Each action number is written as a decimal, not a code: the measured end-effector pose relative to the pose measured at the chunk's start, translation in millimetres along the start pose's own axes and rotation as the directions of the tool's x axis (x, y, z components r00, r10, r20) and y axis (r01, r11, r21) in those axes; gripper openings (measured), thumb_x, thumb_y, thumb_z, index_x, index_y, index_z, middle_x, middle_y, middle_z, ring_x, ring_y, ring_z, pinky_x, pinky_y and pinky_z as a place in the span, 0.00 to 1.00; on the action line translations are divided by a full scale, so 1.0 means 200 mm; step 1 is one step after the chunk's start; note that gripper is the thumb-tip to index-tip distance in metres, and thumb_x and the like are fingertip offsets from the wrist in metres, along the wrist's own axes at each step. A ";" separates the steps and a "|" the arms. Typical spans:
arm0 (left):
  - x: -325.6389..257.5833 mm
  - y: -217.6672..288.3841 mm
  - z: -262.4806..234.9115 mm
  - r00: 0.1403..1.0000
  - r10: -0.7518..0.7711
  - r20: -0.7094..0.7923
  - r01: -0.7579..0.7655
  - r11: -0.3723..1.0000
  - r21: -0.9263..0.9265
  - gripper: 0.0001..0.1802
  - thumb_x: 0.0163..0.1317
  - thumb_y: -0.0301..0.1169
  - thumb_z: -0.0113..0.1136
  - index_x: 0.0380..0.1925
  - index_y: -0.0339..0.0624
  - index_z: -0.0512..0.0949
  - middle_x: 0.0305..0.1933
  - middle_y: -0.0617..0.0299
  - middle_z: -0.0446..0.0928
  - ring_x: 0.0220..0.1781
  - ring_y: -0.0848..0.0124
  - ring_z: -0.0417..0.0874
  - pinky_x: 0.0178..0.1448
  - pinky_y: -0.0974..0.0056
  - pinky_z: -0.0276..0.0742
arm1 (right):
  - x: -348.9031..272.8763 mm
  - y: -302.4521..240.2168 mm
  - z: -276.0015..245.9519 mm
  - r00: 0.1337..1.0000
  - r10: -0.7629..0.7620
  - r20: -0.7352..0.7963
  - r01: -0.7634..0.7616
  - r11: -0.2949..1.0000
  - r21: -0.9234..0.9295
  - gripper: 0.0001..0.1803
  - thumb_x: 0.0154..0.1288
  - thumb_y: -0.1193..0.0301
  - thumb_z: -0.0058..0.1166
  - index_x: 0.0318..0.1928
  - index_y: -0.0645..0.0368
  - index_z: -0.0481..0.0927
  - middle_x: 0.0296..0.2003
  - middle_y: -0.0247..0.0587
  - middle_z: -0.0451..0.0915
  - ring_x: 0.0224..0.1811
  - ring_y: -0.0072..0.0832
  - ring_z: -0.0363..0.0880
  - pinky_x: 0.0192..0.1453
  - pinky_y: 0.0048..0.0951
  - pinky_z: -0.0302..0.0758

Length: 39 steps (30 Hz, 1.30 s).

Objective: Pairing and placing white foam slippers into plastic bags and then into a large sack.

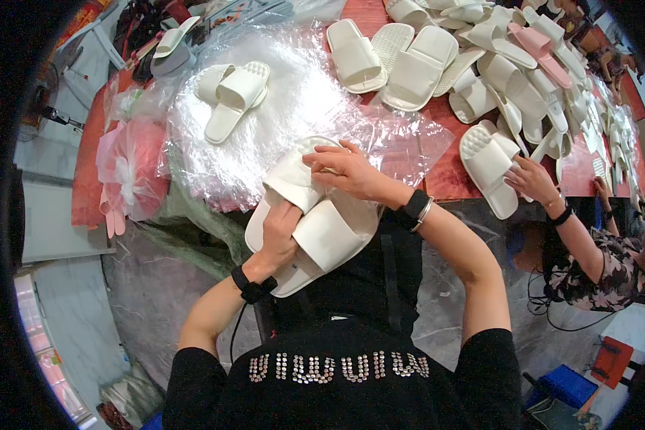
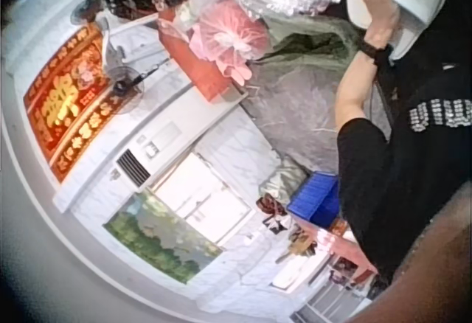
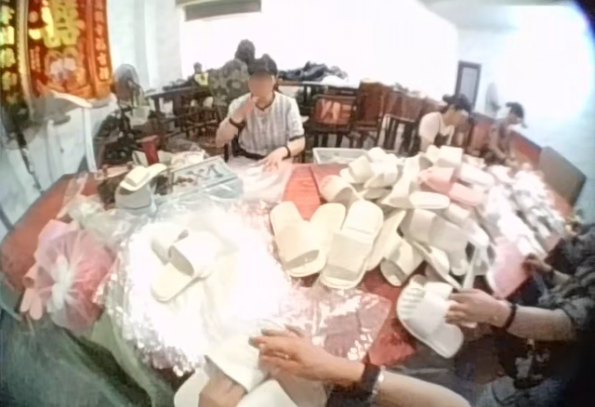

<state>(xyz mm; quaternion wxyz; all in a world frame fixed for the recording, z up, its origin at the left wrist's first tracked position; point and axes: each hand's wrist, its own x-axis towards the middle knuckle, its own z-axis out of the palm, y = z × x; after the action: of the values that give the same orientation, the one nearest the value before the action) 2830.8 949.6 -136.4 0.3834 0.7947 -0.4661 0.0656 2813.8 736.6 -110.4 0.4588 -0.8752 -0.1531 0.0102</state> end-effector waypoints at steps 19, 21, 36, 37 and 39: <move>0.12 -0.16 0.09 0.837 -0.515 -0.188 0.444 0.838 -0.317 0.14 0.51 0.27 0.50 0.39 0.35 0.70 0.38 0.48 0.71 0.42 0.50 0.71 0.44 0.56 0.67 | -0.09 -0.08 0.16 0.817 -0.106 -0.567 -0.200 0.871 -0.449 0.32 0.54 0.66 0.55 0.61 0.49 0.60 0.60 0.53 0.56 0.64 0.40 0.52 0.66 0.49 0.43; 0.15 -0.16 0.10 0.888 -0.409 -0.212 0.381 0.910 -0.162 0.14 0.51 0.26 0.48 0.39 0.35 0.70 0.39 0.47 0.70 0.42 0.49 0.70 0.44 0.55 0.66 | -0.10 0.06 0.17 0.847 0.444 -0.293 -0.098 0.670 0.736 0.32 0.58 0.69 0.51 0.62 0.57 0.56 0.59 0.51 0.58 0.61 0.36 0.57 0.63 0.37 0.55; 0.33 -0.27 0.22 0.856 -0.403 -0.324 0.431 0.902 0.019 0.16 0.44 0.18 0.46 0.37 0.35 0.68 0.37 0.47 0.69 0.39 0.47 0.71 0.38 0.51 0.68 | -0.27 0.05 0.34 0.938 0.222 -0.268 -0.216 0.975 0.051 0.09 0.52 0.79 0.45 0.36 0.63 0.67 0.28 0.48 0.70 0.31 0.38 0.72 0.35 0.32 0.70; 0.36 -0.30 0.25 0.873 -0.364 -0.325 0.413 0.906 0.095 0.16 0.43 0.18 0.46 0.37 0.36 0.69 0.38 0.47 0.69 0.39 0.47 0.71 0.38 0.51 0.68 | -0.29 0.03 0.35 0.953 0.239 -0.187 -0.228 0.971 0.078 0.10 0.50 0.80 0.45 0.36 0.64 0.67 0.28 0.50 0.70 0.32 0.43 0.72 0.36 0.34 0.70; 0.39 -0.33 0.32 0.891 -0.375 -0.256 0.407 0.910 0.084 0.18 0.43 0.19 0.47 0.39 0.33 0.68 0.38 0.47 0.68 0.40 0.47 0.71 0.41 0.50 0.68 | -0.31 0.06 0.38 0.941 0.262 -0.213 -0.249 0.965 0.088 0.09 0.50 0.79 0.44 0.36 0.64 0.67 0.28 0.50 0.71 0.33 0.43 0.73 0.37 0.34 0.70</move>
<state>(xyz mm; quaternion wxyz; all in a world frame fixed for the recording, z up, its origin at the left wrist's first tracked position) 2910.5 871.1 -180.9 0.3863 0.8829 -0.2424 0.1119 2745.4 773.6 -171.7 0.4938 -0.8691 0.0144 -0.0241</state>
